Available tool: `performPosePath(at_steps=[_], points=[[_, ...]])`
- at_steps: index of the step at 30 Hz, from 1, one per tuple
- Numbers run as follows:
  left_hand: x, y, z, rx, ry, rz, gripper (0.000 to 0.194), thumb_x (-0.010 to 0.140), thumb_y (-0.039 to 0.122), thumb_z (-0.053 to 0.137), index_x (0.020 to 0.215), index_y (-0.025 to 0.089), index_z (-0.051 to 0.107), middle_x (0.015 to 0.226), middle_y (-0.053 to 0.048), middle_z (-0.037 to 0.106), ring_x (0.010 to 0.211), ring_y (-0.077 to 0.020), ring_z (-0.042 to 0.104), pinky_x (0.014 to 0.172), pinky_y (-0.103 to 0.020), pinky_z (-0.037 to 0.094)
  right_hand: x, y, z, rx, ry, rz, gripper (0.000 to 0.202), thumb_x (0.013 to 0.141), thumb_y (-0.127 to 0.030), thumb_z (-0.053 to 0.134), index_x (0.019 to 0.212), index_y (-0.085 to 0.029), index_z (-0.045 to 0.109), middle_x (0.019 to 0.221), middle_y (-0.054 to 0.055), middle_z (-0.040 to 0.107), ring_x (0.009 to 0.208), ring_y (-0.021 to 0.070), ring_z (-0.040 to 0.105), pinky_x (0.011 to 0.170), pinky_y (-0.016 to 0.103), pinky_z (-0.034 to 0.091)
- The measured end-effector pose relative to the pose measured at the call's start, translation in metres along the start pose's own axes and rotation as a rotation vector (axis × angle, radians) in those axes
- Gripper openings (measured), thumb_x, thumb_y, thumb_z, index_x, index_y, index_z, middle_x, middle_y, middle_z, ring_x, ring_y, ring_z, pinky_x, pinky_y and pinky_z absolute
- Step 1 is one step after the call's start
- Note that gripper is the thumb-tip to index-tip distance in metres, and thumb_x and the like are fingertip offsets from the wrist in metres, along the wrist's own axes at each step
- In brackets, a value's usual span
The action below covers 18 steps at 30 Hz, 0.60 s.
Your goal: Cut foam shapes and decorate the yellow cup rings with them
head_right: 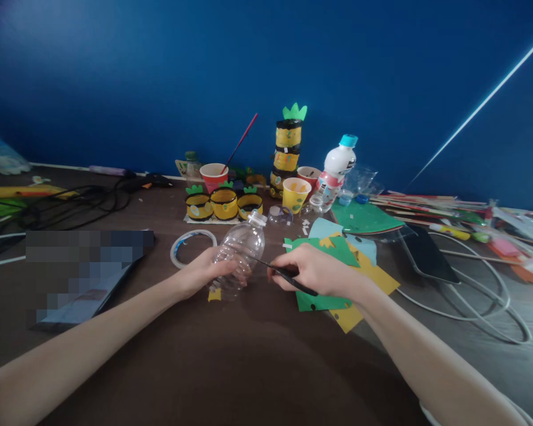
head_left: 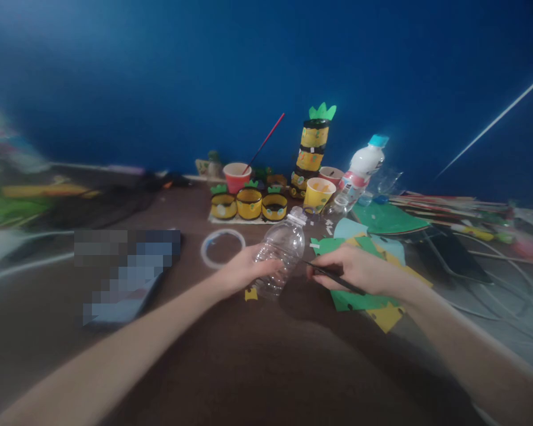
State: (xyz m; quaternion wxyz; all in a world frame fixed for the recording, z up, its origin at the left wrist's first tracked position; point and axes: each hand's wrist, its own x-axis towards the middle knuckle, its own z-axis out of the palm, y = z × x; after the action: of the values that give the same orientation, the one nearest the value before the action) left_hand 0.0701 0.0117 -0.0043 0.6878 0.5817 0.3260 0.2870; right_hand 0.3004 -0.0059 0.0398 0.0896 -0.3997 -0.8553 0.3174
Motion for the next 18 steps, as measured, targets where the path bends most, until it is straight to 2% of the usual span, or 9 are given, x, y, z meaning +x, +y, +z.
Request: performPosePath(at_steps=[5,9,13,18], points=[[0.0,0.0,0.003,0.058,0.033,-0.002,0.035,0.071,0.036,0.061,0.093,0.01,0.055,0.08,-0.008,0.065,0.068,-0.0169,0.063,0.07,-0.033,0.048,-0.001,-0.004,0.0,0.014,0.009,0.016,0.02,0.078,-0.025,0.047,0.077,-0.015,0.063,0.064,0.0,0.058,0.055,0.0085,0.044,0.051,0.021,0.031],[-0.002,0.001,0.007,0.195,0.111,-0.005,0.032,0.07,0.036,0.061,0.089,0.011,0.055,0.077,-0.007,0.065,0.071,-0.0167,0.062,0.071,-0.031,0.047,-0.002,-0.007,0.001,0.047,0.034,0.014,0.018,0.077,-0.027,0.049,0.077,-0.015,0.063,0.062,0.0,0.056,0.053,0.0087,0.042,0.05,0.021,0.031],[-0.003,0.003,0.01,0.271,0.181,0.008,0.035,0.069,0.036,0.062,0.094,0.013,0.055,0.077,-0.005,0.065,0.072,-0.0156,0.061,0.072,-0.03,0.047,-0.002,-0.009,0.002,0.039,0.035,0.02,0.019,0.077,-0.028,0.048,0.075,-0.015,0.061,0.061,-0.001,0.055,0.052,0.008,0.041,0.049,0.021,0.03],[-0.003,0.004,0.011,0.316,0.206,-0.013,0.037,0.068,0.04,0.062,0.094,0.014,0.054,0.076,-0.003,0.065,0.071,-0.0161,0.061,0.07,-0.03,0.047,-0.004,-0.01,0.002,-0.019,0.038,0.045,0.018,0.078,-0.028,0.048,0.075,-0.015,0.06,0.061,-0.002,0.055,0.051,0.0073,0.039,0.047,0.021,0.028]])
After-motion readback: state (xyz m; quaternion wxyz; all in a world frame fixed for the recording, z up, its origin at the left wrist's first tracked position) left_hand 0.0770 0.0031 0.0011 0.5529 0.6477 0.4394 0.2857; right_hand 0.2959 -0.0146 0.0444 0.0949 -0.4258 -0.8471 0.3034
